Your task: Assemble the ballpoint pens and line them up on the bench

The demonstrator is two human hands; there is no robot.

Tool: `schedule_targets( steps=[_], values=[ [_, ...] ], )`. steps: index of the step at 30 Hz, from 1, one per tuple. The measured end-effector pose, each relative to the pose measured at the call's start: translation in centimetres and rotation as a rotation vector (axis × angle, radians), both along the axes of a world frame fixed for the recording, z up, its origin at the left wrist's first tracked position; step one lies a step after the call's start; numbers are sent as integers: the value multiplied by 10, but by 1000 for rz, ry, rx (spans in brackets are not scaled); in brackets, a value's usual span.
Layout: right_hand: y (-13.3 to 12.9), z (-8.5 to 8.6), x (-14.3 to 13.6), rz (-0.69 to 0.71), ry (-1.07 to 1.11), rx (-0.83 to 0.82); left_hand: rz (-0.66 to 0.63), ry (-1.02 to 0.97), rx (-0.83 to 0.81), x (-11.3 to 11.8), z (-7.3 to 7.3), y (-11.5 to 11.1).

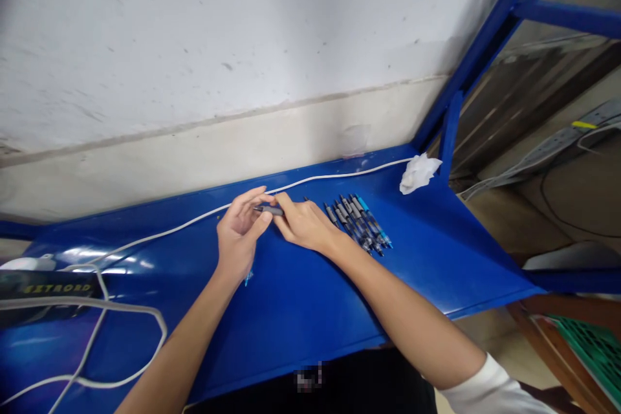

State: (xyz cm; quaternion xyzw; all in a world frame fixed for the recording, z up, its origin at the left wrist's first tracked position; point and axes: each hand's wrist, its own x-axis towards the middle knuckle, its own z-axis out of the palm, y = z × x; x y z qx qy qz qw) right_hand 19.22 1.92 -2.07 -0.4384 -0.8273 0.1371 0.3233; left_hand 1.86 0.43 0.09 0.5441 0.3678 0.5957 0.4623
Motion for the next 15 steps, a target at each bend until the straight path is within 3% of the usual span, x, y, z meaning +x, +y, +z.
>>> schedule_targets(
  steps=[7,12,15],
  values=[
    [1,2,1,14,54,-29,27,14,18,-2,-4,3],
    [0,2,-2,27,68,-50,-34,8,-4,-4,-2,2],
    [-2,4,-1,24,87,-59,19,43,-14,-4,-3,3]
  ],
)
